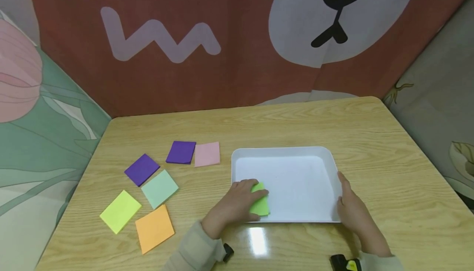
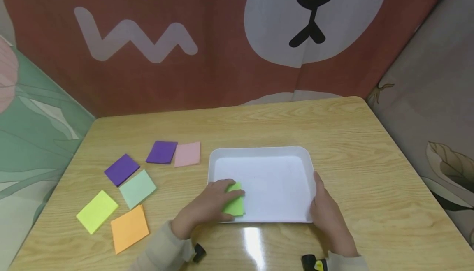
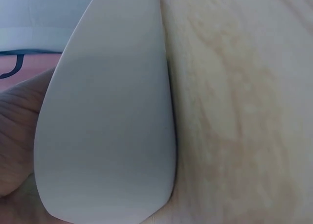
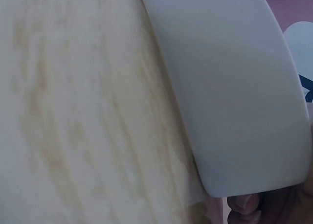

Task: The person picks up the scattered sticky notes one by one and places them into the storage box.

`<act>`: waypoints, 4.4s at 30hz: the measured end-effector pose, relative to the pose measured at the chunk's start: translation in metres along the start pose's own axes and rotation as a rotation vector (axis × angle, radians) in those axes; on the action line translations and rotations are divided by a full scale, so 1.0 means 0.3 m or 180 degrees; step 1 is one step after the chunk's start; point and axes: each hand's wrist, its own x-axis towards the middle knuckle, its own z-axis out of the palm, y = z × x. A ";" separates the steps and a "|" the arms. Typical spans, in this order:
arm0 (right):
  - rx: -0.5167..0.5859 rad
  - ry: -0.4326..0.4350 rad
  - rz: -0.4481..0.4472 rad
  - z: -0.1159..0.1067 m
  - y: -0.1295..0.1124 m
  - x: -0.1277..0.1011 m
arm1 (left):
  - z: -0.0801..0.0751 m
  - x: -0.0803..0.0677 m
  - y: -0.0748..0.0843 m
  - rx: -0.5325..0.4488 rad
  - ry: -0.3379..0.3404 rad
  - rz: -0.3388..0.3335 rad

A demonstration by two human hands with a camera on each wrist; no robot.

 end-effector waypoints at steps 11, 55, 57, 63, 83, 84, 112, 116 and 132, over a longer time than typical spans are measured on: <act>0.0024 0.0031 0.0002 0.001 -0.001 -0.001 | 0.000 -0.017 -0.003 -0.0013 0.0079 -0.0028; -0.0029 -0.0002 -0.0005 -0.001 0.003 -0.003 | -0.053 -0.179 -0.091 -0.0370 0.0832 -0.0468; -0.0032 0.0003 -0.0016 -0.001 0.002 -0.002 | -0.053 -0.188 -0.096 -0.0341 0.0901 -0.0513; -0.0046 0.0010 -0.0059 -0.002 0.008 -0.003 | -0.054 -0.203 -0.104 -0.0369 0.0986 -0.0537; -0.0058 0.0012 -0.0106 0.006 0.003 0.002 | -0.047 -0.278 -0.135 -0.0396 0.1073 -0.0825; -0.0055 0.0001 -0.0104 0.006 0.003 0.002 | -0.047 -0.282 -0.136 -0.0395 0.1062 -0.0853; 0.0000 -0.0058 -0.0069 -0.002 0.012 0.002 | -0.022 -0.392 -0.165 -0.0394 0.1148 -0.1266; -0.0009 -0.0076 -0.0029 -0.002 0.012 0.004 | -0.018 -0.400 -0.166 -0.0367 0.1153 -0.1278; -0.0021 -0.0116 0.0007 -0.006 0.015 0.000 | -0.008 -0.437 -0.174 -0.0446 0.1151 -0.1447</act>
